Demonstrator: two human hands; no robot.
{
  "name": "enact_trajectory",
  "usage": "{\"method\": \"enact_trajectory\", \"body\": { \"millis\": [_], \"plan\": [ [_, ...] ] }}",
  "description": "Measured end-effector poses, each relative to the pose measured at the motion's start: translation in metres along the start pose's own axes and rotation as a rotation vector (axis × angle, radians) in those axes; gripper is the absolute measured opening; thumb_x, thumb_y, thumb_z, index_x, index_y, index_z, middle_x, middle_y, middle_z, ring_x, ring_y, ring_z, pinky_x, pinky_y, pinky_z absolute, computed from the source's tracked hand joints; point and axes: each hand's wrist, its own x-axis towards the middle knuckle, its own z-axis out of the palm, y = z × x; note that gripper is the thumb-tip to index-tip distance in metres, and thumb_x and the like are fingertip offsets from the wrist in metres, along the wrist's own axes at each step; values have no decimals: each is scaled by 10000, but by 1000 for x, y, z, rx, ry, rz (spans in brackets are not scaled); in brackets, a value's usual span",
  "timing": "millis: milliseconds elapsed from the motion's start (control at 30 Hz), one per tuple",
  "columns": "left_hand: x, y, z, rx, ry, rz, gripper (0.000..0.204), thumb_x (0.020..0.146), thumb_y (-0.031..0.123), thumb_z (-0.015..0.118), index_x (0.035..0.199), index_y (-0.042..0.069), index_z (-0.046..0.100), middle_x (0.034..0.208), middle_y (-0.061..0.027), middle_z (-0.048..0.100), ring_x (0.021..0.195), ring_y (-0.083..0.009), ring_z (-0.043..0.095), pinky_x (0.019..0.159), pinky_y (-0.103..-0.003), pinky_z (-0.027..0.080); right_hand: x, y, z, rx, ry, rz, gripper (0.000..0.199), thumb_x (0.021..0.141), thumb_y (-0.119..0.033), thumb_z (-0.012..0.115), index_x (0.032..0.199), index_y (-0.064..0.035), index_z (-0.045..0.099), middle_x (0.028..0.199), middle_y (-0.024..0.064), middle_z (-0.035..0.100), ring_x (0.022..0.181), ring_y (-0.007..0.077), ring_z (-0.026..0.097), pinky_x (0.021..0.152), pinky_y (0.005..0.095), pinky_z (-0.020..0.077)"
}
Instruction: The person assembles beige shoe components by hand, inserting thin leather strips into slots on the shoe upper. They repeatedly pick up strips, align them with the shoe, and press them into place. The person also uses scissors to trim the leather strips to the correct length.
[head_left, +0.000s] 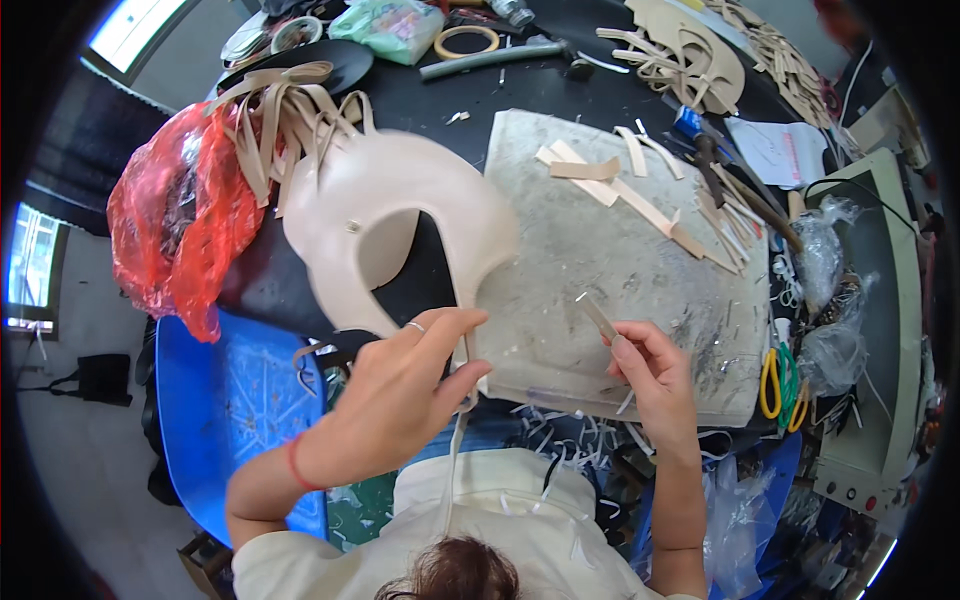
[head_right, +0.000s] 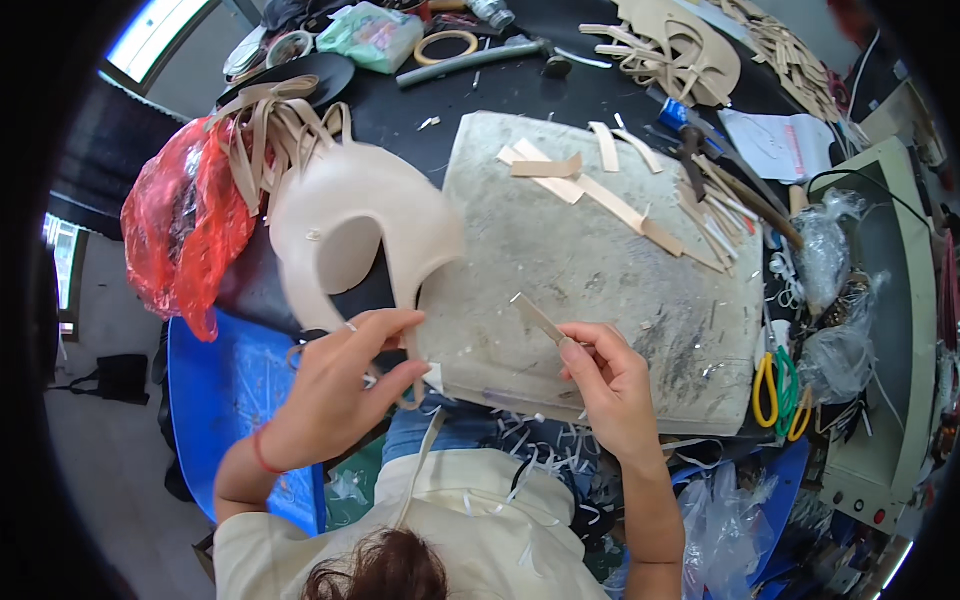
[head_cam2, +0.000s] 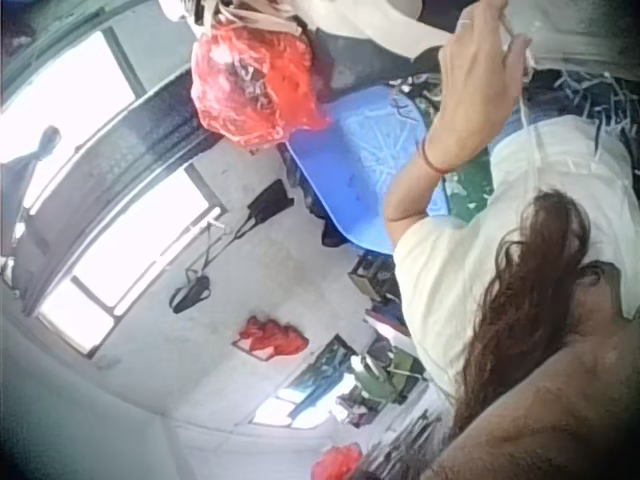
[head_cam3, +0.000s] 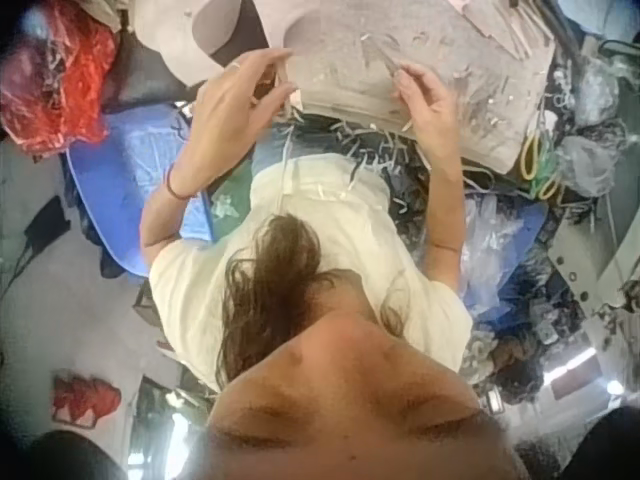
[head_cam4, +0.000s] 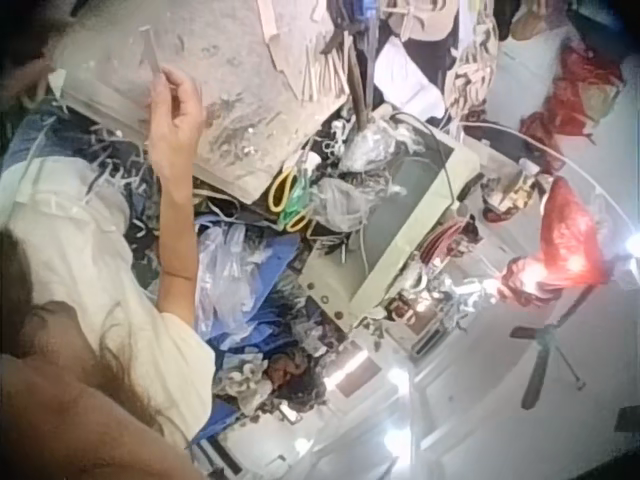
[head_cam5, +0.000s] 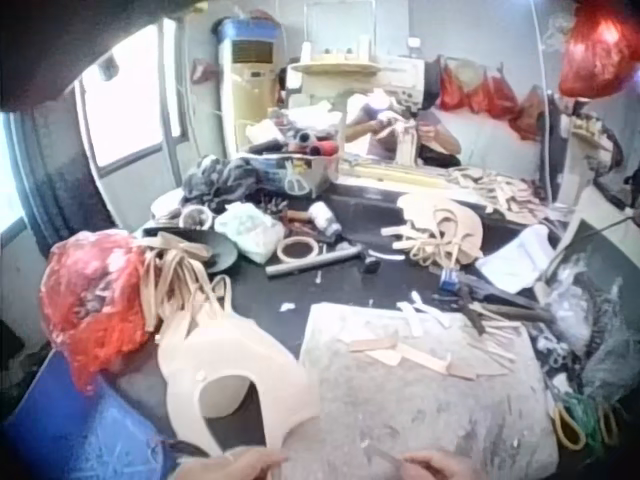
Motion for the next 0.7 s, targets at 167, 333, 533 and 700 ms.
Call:
{"method": "enact_trajectory", "body": {
  "millis": [167, 333, 533, 700],
  "plan": [
    [-15, -15, 44, -664, 190, -378, 367, 856, -9, 612, 1183, -61, 454, 1008, -150, 623, 836, -175, 668, 662, -253, 547, -3, -10, 19, -196, -151, -81, 144, 884, -35, 573, 999, 19, 641, 846, 27, 572, 723, 74, 539, 632, 205, 430],
    [-26, -20, 59, -1039, 215, -436, 404, 842, -32, 619, 1207, -95, 458, 1048, -148, 618, 938, -157, 629, 767, -262, 541, 6, -14, 48, 27, -270, 19, 123, 854, -30, 613, 957, 25, 650, 841, 55, 607, 779, 95, 601, 680, 222, 486],
    [-36, -25, 62, -1080, 234, -411, 431, 829, -32, 634, 1221, -73, 460, 1064, -129, 588, 976, -163, 610, 824, -269, 533, 23, -20, 64, -134, -428, -14, 116, 838, -51, 637, 915, 36, 652, 820, 65, 616, 739, 98, 618, 654, 229, 500],
    [-38, -25, 56, -1039, 233, -430, 400, 843, -35, 609, 1213, -51, 458, 1079, -136, 619, 990, -197, 626, 852, -286, 519, 26, -20, 69, -208, -458, -40, 112, 831, -65, 648, 890, 29, 657, 801, 58, 606, 670, 80, 586, 584, 218, 463]
  ]
}}
